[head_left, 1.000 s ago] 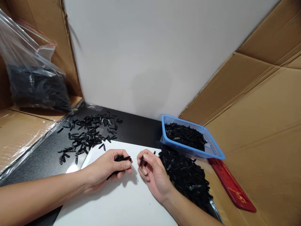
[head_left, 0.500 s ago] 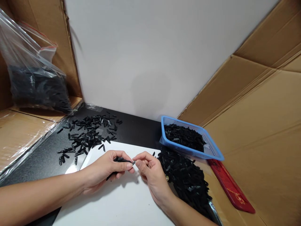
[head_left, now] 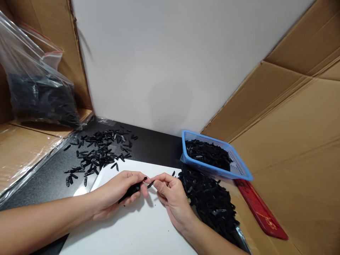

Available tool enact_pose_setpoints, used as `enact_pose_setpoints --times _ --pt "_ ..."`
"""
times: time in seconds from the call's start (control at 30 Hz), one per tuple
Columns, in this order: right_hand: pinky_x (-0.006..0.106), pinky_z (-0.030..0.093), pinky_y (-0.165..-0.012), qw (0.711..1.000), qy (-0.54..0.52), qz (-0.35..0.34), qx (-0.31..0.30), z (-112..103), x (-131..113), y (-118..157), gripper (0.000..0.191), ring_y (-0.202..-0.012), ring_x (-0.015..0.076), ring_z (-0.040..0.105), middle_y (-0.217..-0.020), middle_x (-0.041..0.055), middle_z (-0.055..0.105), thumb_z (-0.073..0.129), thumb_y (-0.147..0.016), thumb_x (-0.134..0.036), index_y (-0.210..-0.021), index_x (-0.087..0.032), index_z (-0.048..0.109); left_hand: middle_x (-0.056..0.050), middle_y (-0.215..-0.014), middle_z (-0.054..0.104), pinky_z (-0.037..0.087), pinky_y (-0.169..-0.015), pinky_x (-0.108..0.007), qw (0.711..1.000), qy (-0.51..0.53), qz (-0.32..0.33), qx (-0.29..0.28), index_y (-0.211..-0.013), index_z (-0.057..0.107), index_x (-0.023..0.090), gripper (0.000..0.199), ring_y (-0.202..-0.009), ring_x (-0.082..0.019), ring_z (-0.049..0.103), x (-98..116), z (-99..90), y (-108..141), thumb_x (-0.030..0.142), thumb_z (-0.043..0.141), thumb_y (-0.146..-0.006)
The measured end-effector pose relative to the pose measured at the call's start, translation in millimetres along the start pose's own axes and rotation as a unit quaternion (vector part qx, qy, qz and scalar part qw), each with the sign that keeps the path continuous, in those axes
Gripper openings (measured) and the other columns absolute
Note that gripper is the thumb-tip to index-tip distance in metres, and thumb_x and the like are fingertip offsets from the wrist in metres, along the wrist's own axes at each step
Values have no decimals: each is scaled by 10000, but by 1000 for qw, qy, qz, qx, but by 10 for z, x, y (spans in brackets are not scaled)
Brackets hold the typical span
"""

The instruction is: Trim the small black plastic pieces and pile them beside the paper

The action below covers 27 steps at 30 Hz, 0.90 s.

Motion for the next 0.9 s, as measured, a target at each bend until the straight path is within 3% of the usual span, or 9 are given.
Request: enact_pose_setpoints --times 0.23,0.57,0.7,0.8,0.9 --pt "226 61 -386 998 -50 18 -27 37 0 7 255 -380 23 146 -453 -85 390 801 -667 -347 -797 -138 731 -25 -777 657 217 -453 -177 999 30 -15 9 -979 664 167 251 -518 -59 425 -22 -39 11 296 660 -763" --pt "195 102 -373 993 -102 34 -51 58 36 -7 241 -396 33 134 -443 -103 352 791 -698 -340 -791 -151 676 -31 -870 665 218 -457 -200 999 0 9 -41 -939 640 174 293 -516 -59 406 -10 34 21 405 679 -763" --pt "183 141 -364 988 -134 38 -59 121 7 28 296 -428 57 259 -546 -47 453 709 -764 -396 -649 -176 546 -23 -822 657 164 -457 -221 998 -30 34 -48 -952 674 157 327 -489 -55 339 47 56 36 422 675 -761" --pt "183 120 -367 991 -108 41 -61 148 19 56 337 -423 57 245 -582 -39 489 653 -797 -467 -672 -188 511 6 -745 628 144 -462 -229 998 -32 36 -26 -991 697 170 374 -476 -60 310 45 11 33 437 702 -729" --pt "188 117 -388 999 -20 10 -34 93 12 59 289 -408 45 179 -542 -80 446 738 -735 -426 -781 -203 561 15 -716 617 144 -460 -225 999 -32 30 -16 -946 720 173 370 -471 -61 301 20 -12 25 451 720 -702"
Point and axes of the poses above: each hand's wrist, its own y-axis away from the middle knuckle, its own z-axis out of the palm, x = y × z, the point moved 8 cm from there along -y, towards the middle knuckle
